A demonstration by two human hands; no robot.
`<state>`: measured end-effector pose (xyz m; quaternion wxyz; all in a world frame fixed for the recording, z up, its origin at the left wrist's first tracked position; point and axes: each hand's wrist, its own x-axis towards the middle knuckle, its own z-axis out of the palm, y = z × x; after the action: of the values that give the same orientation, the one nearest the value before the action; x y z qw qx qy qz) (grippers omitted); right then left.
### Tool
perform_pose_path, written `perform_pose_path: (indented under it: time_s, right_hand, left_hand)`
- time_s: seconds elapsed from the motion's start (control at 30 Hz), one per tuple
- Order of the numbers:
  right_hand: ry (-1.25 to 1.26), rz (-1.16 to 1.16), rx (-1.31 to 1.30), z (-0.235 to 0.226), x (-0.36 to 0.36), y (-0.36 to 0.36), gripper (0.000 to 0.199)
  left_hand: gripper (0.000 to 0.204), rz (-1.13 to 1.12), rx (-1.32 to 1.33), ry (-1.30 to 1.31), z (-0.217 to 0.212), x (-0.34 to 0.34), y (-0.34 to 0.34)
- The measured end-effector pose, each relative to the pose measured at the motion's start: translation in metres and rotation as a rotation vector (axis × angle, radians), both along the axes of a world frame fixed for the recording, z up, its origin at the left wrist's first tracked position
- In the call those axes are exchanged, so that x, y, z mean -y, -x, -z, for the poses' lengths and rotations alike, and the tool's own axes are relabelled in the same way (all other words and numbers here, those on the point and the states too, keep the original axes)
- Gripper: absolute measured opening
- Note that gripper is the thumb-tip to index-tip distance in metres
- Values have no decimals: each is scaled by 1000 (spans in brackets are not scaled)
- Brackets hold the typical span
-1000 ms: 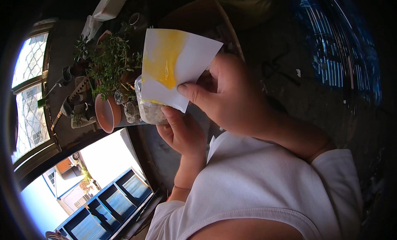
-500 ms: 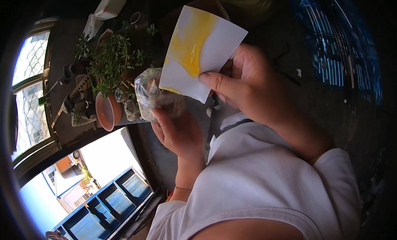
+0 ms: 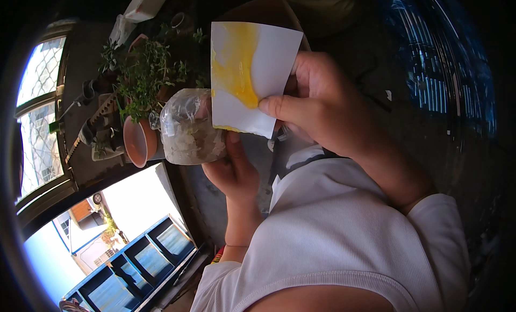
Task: The person picks up a small container of yellow substance from a scale and walks to a workbench. They use a small white card to scoop the substance and apply it to the rim of a plastic-wrapped object, repeating the process several times.
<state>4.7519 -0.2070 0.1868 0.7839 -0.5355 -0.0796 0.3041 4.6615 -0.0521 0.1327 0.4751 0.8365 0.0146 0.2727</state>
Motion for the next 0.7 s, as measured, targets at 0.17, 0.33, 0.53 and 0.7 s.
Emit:
perform_pose_path:
  time_s: [0.17,0.33,0.53,0.7]
  right_hand:
    - [11,-39,-49,3,2,-4,21]
    - [62,-90,-20,4,4,-10,24]
    - [100,-109,-10,2,7,-16,24]
    - [113,-94,14,-1,8,-16,23]
  left_hand:
    - [34,-5,-28,-65,-2,-3,4]
    - [39,-18,-89,-127,-1,-7,8]
    - [44,-69,-96,-467,-8,-10,5]
    - [55,-86,-161,-576,-8,-12,5]
